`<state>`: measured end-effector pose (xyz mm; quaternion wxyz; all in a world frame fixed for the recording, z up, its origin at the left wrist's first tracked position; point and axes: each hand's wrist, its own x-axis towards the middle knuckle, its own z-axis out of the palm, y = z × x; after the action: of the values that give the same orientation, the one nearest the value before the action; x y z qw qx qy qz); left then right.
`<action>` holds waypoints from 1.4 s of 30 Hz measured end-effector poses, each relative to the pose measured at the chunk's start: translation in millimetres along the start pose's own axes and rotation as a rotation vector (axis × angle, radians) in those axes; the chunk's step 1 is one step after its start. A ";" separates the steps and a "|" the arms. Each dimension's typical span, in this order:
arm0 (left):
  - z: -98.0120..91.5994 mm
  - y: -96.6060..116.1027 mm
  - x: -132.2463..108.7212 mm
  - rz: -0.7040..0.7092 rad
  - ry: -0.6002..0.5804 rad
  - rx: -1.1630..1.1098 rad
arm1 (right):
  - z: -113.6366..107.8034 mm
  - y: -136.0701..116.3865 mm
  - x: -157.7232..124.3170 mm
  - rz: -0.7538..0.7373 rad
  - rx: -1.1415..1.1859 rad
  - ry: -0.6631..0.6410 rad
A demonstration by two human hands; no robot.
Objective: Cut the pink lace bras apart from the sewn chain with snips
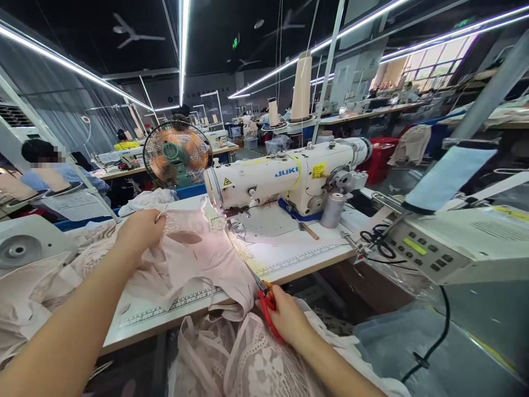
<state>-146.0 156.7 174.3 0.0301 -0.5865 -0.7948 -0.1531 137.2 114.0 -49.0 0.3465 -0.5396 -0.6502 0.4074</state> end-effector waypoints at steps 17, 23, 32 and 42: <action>83.8 21.3 -70.0 0.234 -0.292 -0.608 | -8.8 36.3 0.8 0.128 0.617 0.032; 109.0 -2.7 -66.0 0.552 -0.397 -0.269 | 10.4 33.8 0.0 0.098 0.661 0.049; 133.7 -13.8 -53.1 0.723 -0.346 0.041 | -23.0 5.1 -8.7 -0.042 0.603 0.142; 87.5 29.5 -60.2 0.791 -0.055 -0.193 | -93.0 -16.4 35.4 -0.053 0.277 0.292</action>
<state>-88.0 133.3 83.6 0.0101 -0.8509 -0.4904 -0.1881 206.8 161.9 6.1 0.5187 -0.5229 -0.5449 0.4008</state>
